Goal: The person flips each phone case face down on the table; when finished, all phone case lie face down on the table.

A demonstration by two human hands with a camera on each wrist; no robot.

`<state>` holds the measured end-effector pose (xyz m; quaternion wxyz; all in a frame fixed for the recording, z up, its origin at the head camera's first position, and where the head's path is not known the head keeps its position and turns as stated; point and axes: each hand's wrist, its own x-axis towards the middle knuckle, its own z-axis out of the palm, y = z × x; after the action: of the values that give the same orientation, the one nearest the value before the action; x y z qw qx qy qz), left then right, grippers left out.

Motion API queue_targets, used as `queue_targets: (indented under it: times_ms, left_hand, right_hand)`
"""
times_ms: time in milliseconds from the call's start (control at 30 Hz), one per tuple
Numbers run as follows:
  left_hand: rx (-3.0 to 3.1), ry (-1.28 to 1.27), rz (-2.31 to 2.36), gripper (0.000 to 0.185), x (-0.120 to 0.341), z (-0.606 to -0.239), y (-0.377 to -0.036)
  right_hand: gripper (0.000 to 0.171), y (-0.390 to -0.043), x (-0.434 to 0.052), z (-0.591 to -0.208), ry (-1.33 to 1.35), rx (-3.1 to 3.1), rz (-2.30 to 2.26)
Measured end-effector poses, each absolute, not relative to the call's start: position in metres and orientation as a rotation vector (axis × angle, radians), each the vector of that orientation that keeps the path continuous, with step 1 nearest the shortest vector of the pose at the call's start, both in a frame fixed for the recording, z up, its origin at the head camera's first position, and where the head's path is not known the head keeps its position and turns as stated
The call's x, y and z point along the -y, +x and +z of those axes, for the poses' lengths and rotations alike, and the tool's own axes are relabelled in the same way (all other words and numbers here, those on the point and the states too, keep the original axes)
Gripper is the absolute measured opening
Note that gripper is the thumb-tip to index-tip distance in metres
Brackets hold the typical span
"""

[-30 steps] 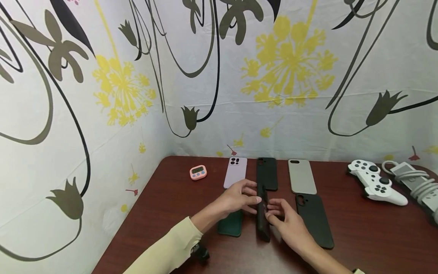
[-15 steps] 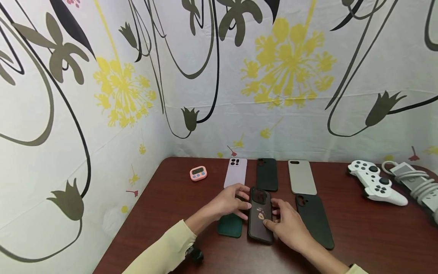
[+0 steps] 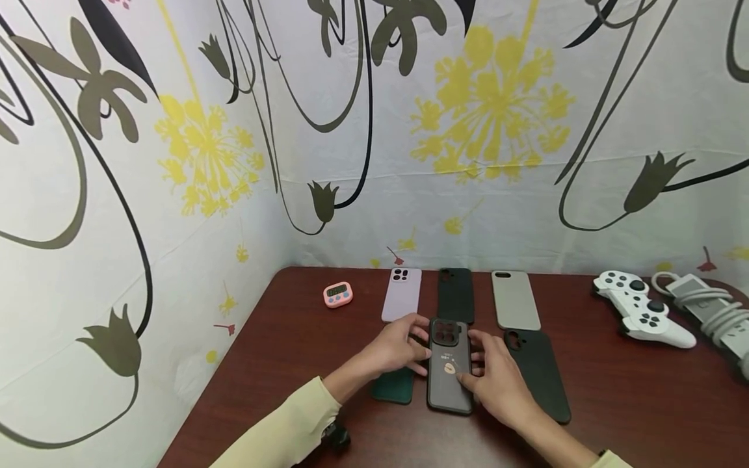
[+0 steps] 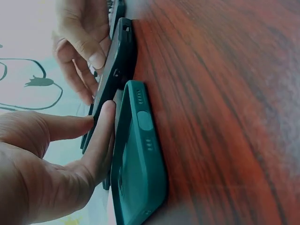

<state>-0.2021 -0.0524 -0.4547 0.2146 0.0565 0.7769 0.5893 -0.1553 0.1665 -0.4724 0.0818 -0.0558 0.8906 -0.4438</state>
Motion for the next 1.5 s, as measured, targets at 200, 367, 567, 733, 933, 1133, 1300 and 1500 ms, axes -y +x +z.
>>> queue_targets:
  times_ms: [200, 367, 567, 733, 933, 1133, 1300, 1500]
  left_hand:
    - [-2.249, 0.149, 1.565, 0.057, 0.043, -0.453, -0.204]
    - [-2.334, 0.167, 1.483, 0.061, 0.034, -0.453, -0.205]
    - [-2.412, 0.179, 1.381, 0.062, 0.028, -0.454, -0.206]
    - [-2.486, 0.206, 1.266, 0.062, 0.025, -0.453, -0.209]
    - [-2.523, 0.236, 1.186, 0.064, 0.022, -0.453, -0.211]
    - [-2.583, 0.277, 1.114, 0.063, 0.021, -0.452, -0.210]
    - [-2.621, 0.270, 1.056, 0.060, 0.020, -0.452, -0.210]
    - [-2.714, 0.303, 0.891, 0.057, 0.019, -0.453, -0.211]
  right_hand:
    - [0.080, -0.155, -0.170, -0.471, -0.205, -2.738, -1.288]
    - [0.080, -0.158, -0.174, -0.470, -0.247, -2.808, -1.212]
    - [0.082, -0.163, -0.177, -0.467, -0.256, -2.822, -1.114]
    - [0.081, -0.165, -0.177, -0.466, -0.263, -2.826, -1.089]
    - [0.083, -0.167, -0.177, -0.465, -0.270, -2.833, -1.058]
    - [0.086, -0.169, -0.176, -0.465, -0.274, -2.848, -1.006]
    - [0.085, -0.170, -0.175, -0.465, -0.283, -2.840, -0.970]
    - [0.086, -0.171, -0.174, -0.465, -0.292, -2.833, -0.950]
